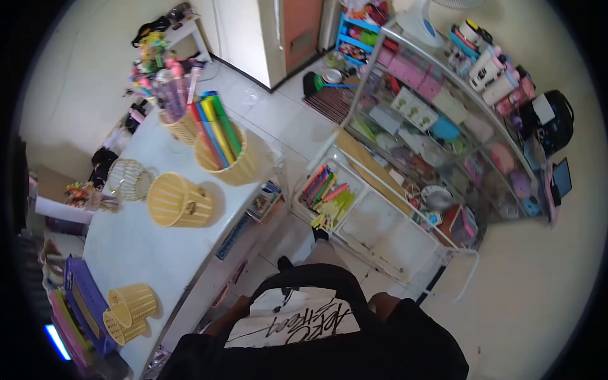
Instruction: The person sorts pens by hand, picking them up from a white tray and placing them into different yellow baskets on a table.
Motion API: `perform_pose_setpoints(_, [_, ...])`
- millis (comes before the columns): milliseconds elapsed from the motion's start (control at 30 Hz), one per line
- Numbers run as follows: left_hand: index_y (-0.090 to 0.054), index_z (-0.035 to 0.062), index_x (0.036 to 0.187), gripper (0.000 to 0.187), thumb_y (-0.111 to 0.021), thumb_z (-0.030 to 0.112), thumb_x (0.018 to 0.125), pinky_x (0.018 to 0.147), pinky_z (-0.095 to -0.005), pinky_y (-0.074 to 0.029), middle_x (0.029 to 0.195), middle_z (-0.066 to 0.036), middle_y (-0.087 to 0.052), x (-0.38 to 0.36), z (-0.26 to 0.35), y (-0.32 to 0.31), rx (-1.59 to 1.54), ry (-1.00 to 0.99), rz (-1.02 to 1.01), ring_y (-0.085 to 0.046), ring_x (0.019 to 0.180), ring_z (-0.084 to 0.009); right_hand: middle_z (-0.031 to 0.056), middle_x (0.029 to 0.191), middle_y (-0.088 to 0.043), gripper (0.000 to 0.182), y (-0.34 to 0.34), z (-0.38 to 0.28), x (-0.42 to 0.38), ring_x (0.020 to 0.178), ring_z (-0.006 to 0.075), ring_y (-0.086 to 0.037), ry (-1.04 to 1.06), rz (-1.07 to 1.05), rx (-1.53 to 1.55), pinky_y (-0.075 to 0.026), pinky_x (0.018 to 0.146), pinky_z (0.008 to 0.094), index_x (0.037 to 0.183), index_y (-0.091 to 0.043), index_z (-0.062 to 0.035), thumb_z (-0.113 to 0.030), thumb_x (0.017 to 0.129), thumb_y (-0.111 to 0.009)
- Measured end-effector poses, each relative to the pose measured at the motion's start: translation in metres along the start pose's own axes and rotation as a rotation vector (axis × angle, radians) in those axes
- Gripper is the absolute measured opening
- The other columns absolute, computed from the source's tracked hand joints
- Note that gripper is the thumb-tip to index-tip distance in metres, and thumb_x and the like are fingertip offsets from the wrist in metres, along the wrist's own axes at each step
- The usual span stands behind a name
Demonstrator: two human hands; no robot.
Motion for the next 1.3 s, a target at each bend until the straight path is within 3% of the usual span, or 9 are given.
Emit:
perform_pose_setpoints(100, [-0.064,-0.0006,0.096,0.029,-0.063,0.025,0.082,0.061,-0.0491,-0.052,0.081,-0.023,-0.065,-0.03,0.019,-0.002,0.309,-0.393,-0.038,-0.065,0.068,-0.0376,0.0165,0.097,-0.071,0.042,0.0,0.013,-0.002,0.094,0.0301,-0.068,-0.097,0.056,0.113,-0.052,0.083,0.0448,0.109,-0.066,-0.0051,-0.039,0.083,-0.062])
perform_pose_setpoints(167, [-0.063,-0.0016,0.099,0.029,-0.061,0.025,0.087,0.061,-0.0441,-0.052,0.077,-0.018,-0.066,-0.03,-0.019,0.009,-0.04,0.047,-0.064,-0.066,0.068,-0.0292,0.0164,0.092,-0.071,0.039,0.056,-0.023,-0.002,0.093,0.0326,-0.068,-0.24,0.287,0.147,-0.052,0.083,0.0445,0.104,-0.068,-0.0062,-0.038,0.082,-0.063])
perform_pose_setpoints(200, [-0.063,-0.0016,0.099,0.029,-0.061,0.025,0.087,0.061,-0.0441,-0.052,0.077,-0.018,-0.066,-0.029,-0.018,0.013,-0.03,0.064,-0.073,-0.066,0.068,-0.0292,0.0178,0.091,-0.07,0.038,0.085,-0.037,0.017,0.093,0.0344,-0.067,-0.199,0.379,0.158,-0.052,0.084,0.0444,0.099,-0.069,-0.0058,-0.039,0.083,-0.06])
perform_pose_setpoints(267, [-0.062,-0.0018,0.107,0.033,-0.06,0.028,0.092,0.067,-0.0376,-0.052,0.085,-0.012,-0.067,-0.013,-0.009,0.029,0.008,0.124,0.026,-0.066,0.075,-0.022,0.0089,0.065,-0.067,0.027,0.132,-0.064,0.075,0.057,0.0191,-0.066,-0.147,0.36,0.27,-0.053,0.059,0.0344,0.079,-0.069,-0.0029,-0.028,0.084,-0.061])
perform_pose_setpoints(367, [-0.062,0.0022,0.11,0.035,-0.06,0.033,0.095,0.075,-0.0348,-0.052,0.096,-0.01,-0.067,-0.011,0.095,0.063,-0.442,0.37,0.217,-0.067,0.084,-0.0219,0.0085,0.065,-0.066,0.024,0.199,-0.089,0.169,0.058,0.0193,-0.066,-0.106,0.529,0.306,-0.053,0.058,0.0355,0.076,-0.067,-0.0026,-0.024,0.084,-0.059])
perform_pose_setpoints(500, [-0.061,0.001,0.114,0.035,-0.057,0.032,0.097,0.08,-0.0338,-0.051,0.102,-0.011,-0.067,0.013,0.207,0.078,-0.445,0.202,0.205,-0.066,0.091,-0.0213,0.0123,0.07,-0.068,0.029,0.288,-0.143,0.267,0.064,0.0244,-0.069,-0.141,0.621,0.499,-0.053,0.062,0.0377,0.08,-0.068,-0.0015,-0.03,0.083,-0.062])
perform_pose_setpoints(833, [-0.06,0.0013,0.117,0.034,-0.06,0.028,0.095,0.081,-0.0372,-0.054,0.108,-0.017,-0.068,-0.005,0.24,0.056,-0.21,0.231,0.208,-0.068,0.094,-0.0285,0.0229,0.079,-0.069,0.033,0.308,-0.135,0.327,0.082,0.0396,-0.068,-0.393,0.765,0.363,-0.053,0.075,0.0486,0.078,-0.07,0.0018,-0.03,0.083,-0.063])
perform_pose_setpoints(1067, [-0.06,0.0012,0.116,0.034,-0.06,0.028,0.095,0.081,-0.0374,-0.054,0.109,-0.016,-0.068,0.019,0.259,0.057,-0.172,0.17,0.182,-0.069,0.094,-0.0283,0.0108,0.057,-0.066,0.043,0.295,-0.129,0.317,0.052,0.0203,-0.066,-0.345,0.524,0.724,-0.053,0.054,0.0354,0.058,-0.067,-0.002,-0.034,0.087,-0.065])
perform_pose_setpoints(1300, [-0.061,0.0023,0.116,0.034,-0.06,0.028,0.094,0.082,-0.0374,-0.054,0.108,-0.015,-0.069,0.041,0.273,0.06,-0.154,0.146,0.189,-0.068,0.094,-0.0278,0.0119,0.058,-0.066,0.044,0.302,-0.134,0.357,0.054,0.0207,-0.067,-0.234,0.63,0.446,-0.054,0.055,0.0345,0.054,-0.065,-0.0004,-0.033,0.084,-0.071])
Point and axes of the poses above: each hand's wrist, its own x-axis towards the middle knuckle, its own y-axis out of the back of the hand, z = x × y, the point moved 10 cm from there along x, towards the middle knuckle
